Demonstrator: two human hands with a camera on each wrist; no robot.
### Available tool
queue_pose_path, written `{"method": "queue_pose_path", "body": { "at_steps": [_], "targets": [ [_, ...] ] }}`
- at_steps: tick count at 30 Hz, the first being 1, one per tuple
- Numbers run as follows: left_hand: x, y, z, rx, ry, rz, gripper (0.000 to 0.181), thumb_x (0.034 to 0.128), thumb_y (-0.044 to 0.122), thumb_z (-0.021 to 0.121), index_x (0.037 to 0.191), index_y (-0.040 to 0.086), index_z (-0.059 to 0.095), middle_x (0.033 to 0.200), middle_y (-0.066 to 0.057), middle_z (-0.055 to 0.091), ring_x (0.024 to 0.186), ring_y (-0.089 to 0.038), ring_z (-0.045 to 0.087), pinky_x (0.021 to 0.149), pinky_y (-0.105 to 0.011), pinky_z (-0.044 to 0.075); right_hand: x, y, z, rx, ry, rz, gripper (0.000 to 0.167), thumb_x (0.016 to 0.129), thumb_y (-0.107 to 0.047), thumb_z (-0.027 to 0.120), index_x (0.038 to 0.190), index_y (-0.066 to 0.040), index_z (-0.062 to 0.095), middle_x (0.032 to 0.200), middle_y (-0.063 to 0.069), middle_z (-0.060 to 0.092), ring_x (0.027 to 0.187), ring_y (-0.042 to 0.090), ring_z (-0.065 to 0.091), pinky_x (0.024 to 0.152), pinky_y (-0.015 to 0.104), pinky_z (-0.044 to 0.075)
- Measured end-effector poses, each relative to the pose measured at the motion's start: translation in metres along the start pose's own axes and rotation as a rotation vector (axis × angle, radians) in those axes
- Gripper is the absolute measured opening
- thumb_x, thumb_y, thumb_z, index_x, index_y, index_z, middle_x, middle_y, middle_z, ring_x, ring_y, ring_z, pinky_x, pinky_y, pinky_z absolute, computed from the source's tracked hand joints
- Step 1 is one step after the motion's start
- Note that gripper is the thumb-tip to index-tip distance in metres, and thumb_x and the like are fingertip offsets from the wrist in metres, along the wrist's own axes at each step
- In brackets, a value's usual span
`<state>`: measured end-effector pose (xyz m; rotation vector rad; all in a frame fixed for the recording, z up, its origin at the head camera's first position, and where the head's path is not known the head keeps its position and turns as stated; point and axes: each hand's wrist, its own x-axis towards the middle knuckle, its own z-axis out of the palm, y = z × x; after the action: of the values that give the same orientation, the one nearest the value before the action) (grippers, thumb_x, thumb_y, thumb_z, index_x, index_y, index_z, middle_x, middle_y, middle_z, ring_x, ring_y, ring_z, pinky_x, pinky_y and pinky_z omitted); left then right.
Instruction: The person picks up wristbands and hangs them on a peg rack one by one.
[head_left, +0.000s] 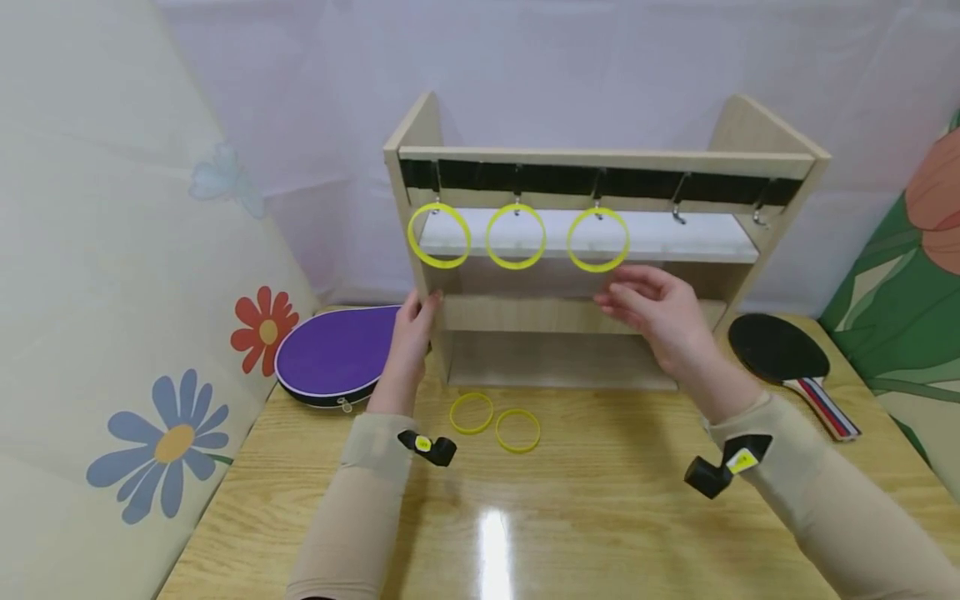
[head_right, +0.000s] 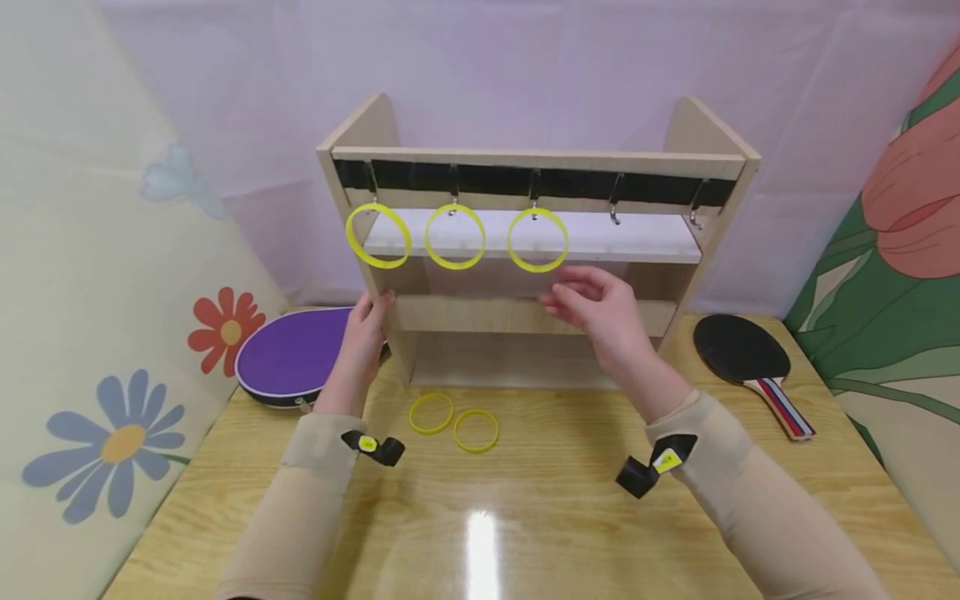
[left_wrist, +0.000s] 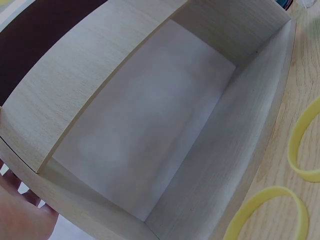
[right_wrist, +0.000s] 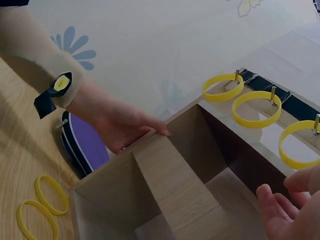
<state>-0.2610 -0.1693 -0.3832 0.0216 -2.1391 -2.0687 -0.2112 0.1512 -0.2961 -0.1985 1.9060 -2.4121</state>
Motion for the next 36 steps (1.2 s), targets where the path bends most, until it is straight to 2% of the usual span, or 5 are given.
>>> {"method": "queue_pose_path", "body": {
  "at_steps": [3, 9, 16, 29, 36],
  "targets": [
    [-0.001, 0.0, 0.0, -0.002, 0.002, 0.003, 0.043, 0.1022, 0.028, 0.047, 0.142, 0.013, 0.05, 0.128, -0.018, 0.058, 0.102, -0.017, 0.055, 0.092, -0.033, 0.043, -0.002, 0.011, -0.002, -0.076, -0.003, 0.027, 0.025, 0.097, 0.001, 0.055, 0.123, 0.003, 0.053, 0.09, -0.003, 0.071, 0.084, 0.008, 0.071, 0.08, 0.022, 0.057],
    [-0.001, 0.0, 0.0, 0.003, 0.006, 0.005, 0.043, 0.102, 0.028, 0.047, 0.142, 0.012, 0.05, 0.128, -0.018, 0.058, 0.1, -0.015, 0.055, 0.092, -0.032, 0.044, -0.004, 0.036, -0.004, -0.122, -0.031, 0.053, 0.042, 0.097, 0.006, 0.052, 0.134, 0.02, 0.039, 0.087, -0.005, 0.07, 0.081, 0.006, 0.07, 0.079, 0.022, 0.057],
    [-0.001, 0.0, 0.0, 0.006, 0.017, 0.004, 0.043, 0.1018, 0.028, 0.047, 0.141, 0.012, 0.051, 0.125, -0.018, 0.058, 0.096, -0.012, 0.056, 0.09, -0.031, 0.045, -0.008, 0.061, -0.001, -0.201, -0.051, 0.113, 0.043, 0.098, 0.002, 0.054, 0.137, 0.016, 0.043, 0.093, -0.006, 0.067, 0.083, 0.006, 0.069, 0.081, 0.024, 0.057],
    [-0.001, -0.001, 0.001, -0.004, 0.015, 0.003, 0.042, 0.1017, 0.027, 0.047, 0.141, 0.01, 0.051, 0.125, -0.018, 0.059, 0.095, -0.01, 0.057, 0.09, -0.03, 0.045, -0.017, 0.11, 0.008, -0.204, -0.069, 0.175, 0.04, 0.096, 0.006, 0.054, 0.133, 0.019, 0.045, 0.093, 0.001, 0.066, 0.081, 0.01, 0.069, 0.076, 0.022, 0.057],
    [-0.001, -0.001, 0.0, -0.002, 0.013, 0.006, 0.042, 0.1019, 0.027, 0.047, 0.141, 0.01, 0.051, 0.125, -0.018, 0.059, 0.096, -0.011, 0.057, 0.091, -0.031, 0.045, -0.022, 0.13, 0.01, -0.222, -0.059, 0.214, 0.04, 0.095, 0.007, 0.055, 0.132, 0.02, 0.045, 0.098, 0.011, 0.065, 0.078, 0.009, 0.067, 0.076, 0.022, 0.057]
  ]
}}
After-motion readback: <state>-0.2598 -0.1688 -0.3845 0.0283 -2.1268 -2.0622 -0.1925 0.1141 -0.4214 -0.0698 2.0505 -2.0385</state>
